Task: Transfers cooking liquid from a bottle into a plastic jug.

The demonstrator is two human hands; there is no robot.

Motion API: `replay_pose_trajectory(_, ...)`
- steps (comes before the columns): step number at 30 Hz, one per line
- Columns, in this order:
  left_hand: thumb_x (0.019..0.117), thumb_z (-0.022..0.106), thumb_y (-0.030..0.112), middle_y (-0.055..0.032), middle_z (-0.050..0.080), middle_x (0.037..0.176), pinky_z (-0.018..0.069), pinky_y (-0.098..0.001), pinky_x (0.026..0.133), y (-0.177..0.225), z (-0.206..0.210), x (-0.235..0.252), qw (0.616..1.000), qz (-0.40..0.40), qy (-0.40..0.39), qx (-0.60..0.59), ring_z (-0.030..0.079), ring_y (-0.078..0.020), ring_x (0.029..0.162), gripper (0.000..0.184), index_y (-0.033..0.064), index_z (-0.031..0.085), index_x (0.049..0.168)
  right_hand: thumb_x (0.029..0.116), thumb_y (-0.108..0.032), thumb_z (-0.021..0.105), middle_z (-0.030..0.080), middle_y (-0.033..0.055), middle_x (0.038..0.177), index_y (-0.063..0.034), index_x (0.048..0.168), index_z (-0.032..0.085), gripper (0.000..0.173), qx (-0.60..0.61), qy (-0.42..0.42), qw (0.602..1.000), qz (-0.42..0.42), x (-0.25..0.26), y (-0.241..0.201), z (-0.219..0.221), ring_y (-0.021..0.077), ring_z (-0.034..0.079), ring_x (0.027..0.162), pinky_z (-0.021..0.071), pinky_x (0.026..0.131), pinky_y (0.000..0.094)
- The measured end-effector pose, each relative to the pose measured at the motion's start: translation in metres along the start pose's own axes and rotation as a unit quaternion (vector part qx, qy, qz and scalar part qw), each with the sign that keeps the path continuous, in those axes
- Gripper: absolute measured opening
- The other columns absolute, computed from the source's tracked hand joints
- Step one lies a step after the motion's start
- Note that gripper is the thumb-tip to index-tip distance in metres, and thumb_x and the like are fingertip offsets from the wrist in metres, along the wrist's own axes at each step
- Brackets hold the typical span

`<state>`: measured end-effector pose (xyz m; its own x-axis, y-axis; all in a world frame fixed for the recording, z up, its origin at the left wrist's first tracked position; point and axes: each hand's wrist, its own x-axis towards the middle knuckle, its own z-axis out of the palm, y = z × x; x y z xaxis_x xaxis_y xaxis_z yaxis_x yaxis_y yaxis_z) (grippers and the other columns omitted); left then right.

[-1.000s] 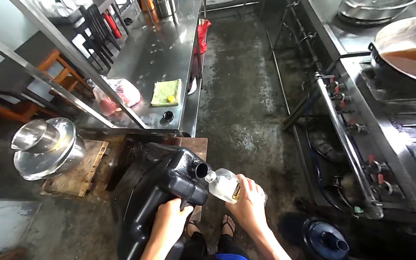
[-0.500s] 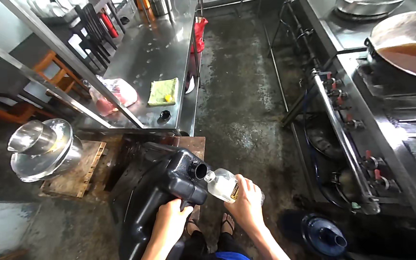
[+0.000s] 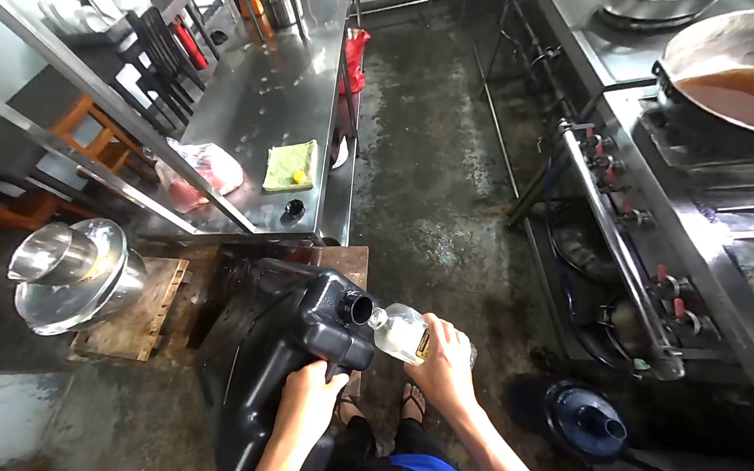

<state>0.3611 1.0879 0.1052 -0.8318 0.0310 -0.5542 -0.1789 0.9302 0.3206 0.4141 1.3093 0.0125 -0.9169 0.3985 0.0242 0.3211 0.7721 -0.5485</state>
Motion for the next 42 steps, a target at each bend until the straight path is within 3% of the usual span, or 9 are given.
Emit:
replay_pose_trajectory(9,0.0960,0.070,0.041,-0.0031,0.069,0.076,0.0584,-0.0396,0.071,0.001,0.004,0.000,1.000,-0.001,-0.002,0.002,0.069,-0.0172,0.069,0.031,0.0100,0.070,0.094,0.0603,-0.030,0.093,0.064,0.0084,0.129,-0.0158,0.141,0.056,0.090,-0.003,-0.015,1.000,0.006,0.003,0.001,-0.003,0.0324,0.058,0.124,0.0380,0.112,0.0618)
replay_pose_trajectory(42,0.0963,0.070,0.041,-0.0035,0.071,0.080,0.0596,-0.0405,0.074,0.007,0.016,0.000,1.000,-0.013,-0.008,0.013,0.070,-0.0172,0.072,0.031,0.0099,0.070,0.097,0.0620,-0.030,0.092,0.064,0.0079,0.127,-0.0153,0.140,0.056,0.087,0.020,-0.010,1.000,-0.007,0.002,0.020,0.006,0.0309,0.059,0.120,0.0401,0.110,0.0607)
